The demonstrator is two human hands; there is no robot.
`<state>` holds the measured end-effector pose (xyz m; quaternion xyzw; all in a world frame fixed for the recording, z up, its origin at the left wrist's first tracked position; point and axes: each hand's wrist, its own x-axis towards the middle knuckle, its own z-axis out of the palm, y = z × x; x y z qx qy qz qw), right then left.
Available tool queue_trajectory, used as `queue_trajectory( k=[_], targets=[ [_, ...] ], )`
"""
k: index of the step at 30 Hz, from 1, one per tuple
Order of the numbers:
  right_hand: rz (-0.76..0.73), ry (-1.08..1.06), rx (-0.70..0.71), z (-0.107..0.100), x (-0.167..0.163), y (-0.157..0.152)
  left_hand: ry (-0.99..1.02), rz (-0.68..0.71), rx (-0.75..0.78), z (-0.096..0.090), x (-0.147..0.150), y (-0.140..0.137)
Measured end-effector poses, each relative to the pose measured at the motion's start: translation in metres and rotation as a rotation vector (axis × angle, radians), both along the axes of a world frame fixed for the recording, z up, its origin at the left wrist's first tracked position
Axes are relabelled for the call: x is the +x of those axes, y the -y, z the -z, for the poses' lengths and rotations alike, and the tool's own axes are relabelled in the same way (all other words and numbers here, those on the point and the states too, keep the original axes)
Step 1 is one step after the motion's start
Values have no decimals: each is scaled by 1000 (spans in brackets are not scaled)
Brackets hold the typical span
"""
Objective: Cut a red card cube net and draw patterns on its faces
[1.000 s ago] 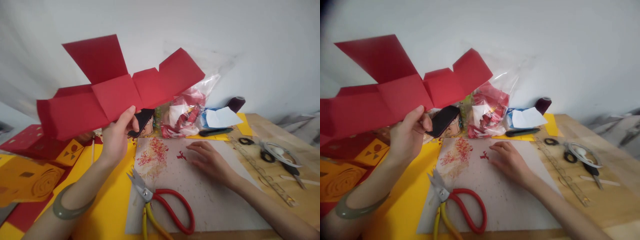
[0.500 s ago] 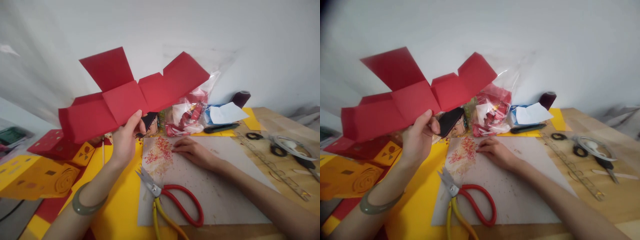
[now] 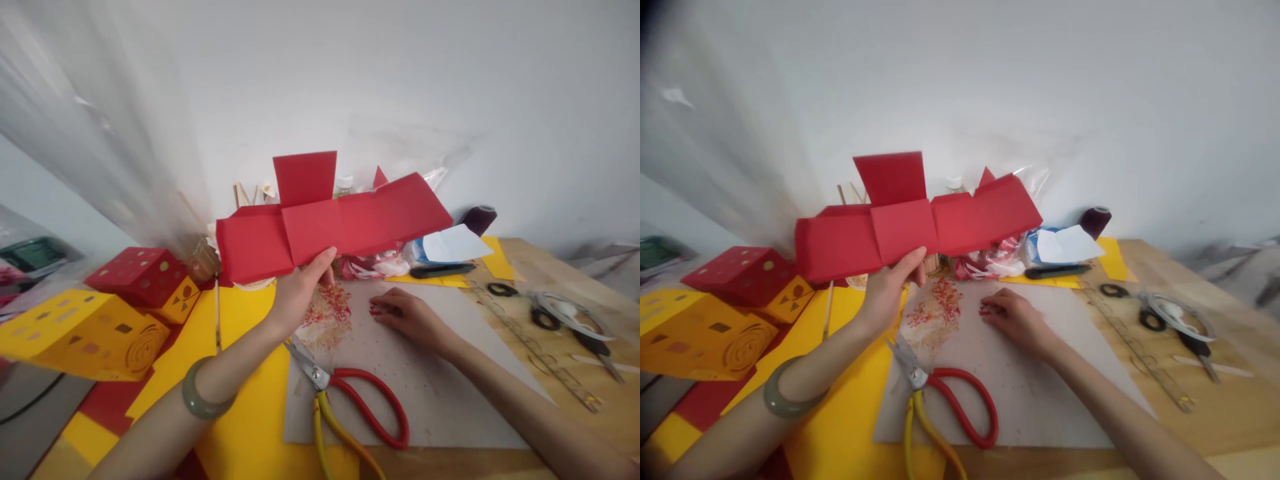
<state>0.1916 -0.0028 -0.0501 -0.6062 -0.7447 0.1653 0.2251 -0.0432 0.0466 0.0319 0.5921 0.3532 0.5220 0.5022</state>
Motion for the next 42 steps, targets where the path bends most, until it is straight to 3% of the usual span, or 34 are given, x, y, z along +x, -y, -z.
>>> queue_trajectory(
  k=[12,17,31,36,39,42],
  targets=[
    [41,65,-95,-6,-10,-8,-19,44,22,7,5,-2],
    [66,81,-77,-9,-13,-6,-28,23,19,8,5,-4],
    [-132,124,11,-13,-13,-8,-108,-41,-19,10,6,-7],
    [-106,51,74,-12,-13,-7,-117,-70,-16,8,4,-7],
    [-55,-39,127,-28,-8,-9,-88,-121,10,4,2,-7],
    [14,-120,220,-65,-4,-13,-35,-196,36,1,0,-9]
  ],
)
